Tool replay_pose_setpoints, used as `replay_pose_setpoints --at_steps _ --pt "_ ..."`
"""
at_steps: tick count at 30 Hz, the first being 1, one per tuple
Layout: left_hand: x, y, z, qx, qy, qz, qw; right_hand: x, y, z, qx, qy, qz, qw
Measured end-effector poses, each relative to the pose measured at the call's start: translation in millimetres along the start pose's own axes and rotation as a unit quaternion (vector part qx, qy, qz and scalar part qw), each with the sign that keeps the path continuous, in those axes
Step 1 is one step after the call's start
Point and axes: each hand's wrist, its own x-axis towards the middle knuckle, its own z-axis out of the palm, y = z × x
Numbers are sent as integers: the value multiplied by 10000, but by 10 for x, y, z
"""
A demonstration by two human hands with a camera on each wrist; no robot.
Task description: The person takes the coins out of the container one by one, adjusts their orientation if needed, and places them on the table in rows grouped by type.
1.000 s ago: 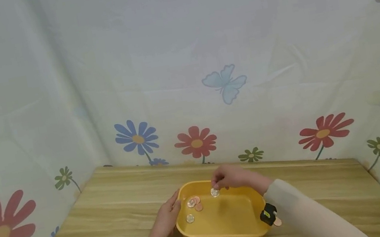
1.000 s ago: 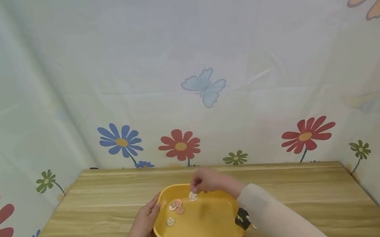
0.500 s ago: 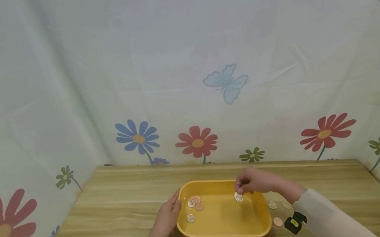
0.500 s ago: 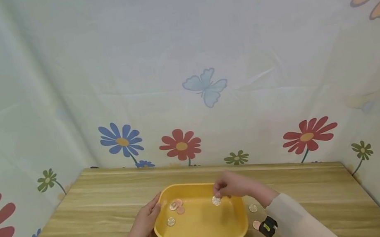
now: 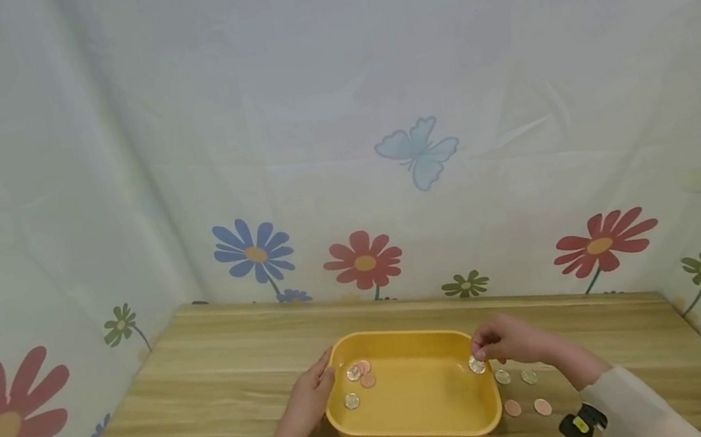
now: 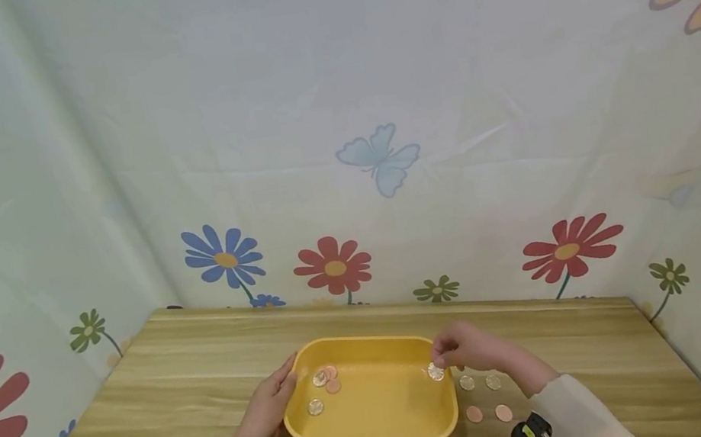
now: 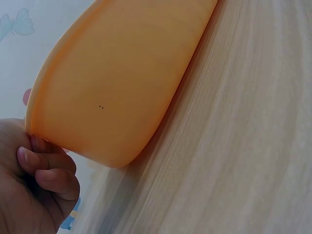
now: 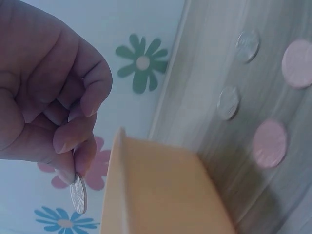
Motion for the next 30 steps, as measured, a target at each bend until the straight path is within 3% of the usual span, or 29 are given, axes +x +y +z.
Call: replay_pose_setpoints --at_steps 13,19,30 --pt "16 -8 -9 -48 -15 -1 10000 -329 260 -114 14 325 231 9992" --pt "16 -12 -19 -18 9 -51 10000 -466 380 -135 90 404 569 9975" --pt "14 -42 4 -74 -15 -32 10000 -662 804 -134 197 747 1057 9914"
